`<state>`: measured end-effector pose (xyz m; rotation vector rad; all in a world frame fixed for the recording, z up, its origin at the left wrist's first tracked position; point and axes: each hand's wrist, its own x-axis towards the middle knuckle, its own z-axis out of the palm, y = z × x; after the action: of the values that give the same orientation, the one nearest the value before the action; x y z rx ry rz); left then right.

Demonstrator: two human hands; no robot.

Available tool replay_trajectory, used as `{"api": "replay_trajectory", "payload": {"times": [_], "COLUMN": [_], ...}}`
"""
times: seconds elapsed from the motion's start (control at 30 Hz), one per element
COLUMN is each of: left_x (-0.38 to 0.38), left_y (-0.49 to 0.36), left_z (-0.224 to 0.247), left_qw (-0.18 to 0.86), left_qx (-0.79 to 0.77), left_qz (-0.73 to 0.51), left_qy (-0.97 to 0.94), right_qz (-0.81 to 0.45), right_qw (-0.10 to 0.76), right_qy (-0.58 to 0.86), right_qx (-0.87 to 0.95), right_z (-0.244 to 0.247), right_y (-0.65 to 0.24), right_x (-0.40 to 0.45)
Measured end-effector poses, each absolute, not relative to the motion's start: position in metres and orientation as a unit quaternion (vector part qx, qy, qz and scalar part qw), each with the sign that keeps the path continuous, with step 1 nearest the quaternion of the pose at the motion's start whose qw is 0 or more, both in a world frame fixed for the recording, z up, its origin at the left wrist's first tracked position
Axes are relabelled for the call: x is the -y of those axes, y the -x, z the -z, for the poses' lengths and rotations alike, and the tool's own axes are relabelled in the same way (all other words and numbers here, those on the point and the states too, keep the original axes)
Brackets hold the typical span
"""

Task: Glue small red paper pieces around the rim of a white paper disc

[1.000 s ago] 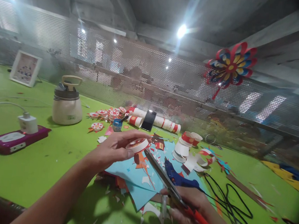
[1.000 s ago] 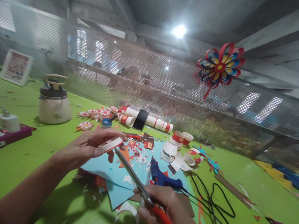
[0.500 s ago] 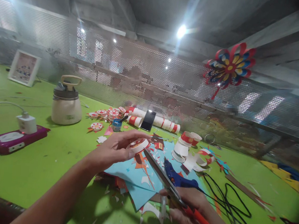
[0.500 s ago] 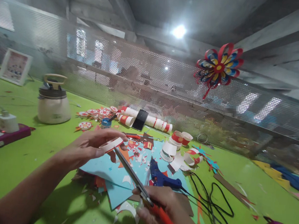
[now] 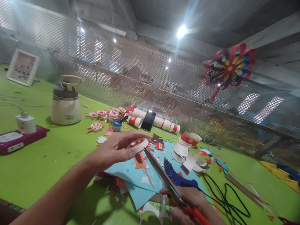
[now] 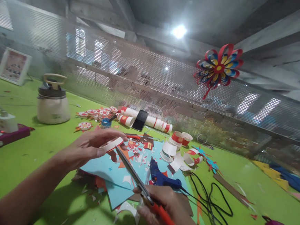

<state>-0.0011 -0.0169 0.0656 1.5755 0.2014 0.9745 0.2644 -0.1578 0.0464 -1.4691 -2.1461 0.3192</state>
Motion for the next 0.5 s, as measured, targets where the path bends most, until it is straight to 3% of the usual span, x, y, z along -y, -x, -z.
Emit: {"api": "replay_trajectory", "payload": {"times": [0.33,0.5], "left_x": [0.0155,0.0141], "left_y": [0.0008,0.0011], "left_z": [-0.0647,-0.0616], "left_qw": [0.599,0.596], "left_qx": [-0.080,-0.083], "left_qz": [-0.417,-0.417], "left_qy": [-0.679,-0.682], "right_qz": [-0.135,-0.140], "right_qw": [0.236,0.252], "right_qy": [0.493,0.540], "right_qx": [0.827,0.791], "right_z": [-0.0525,-0.0433], "right_y": [-0.2614,-0.2669], "right_x": [0.1514,0.1558]}}
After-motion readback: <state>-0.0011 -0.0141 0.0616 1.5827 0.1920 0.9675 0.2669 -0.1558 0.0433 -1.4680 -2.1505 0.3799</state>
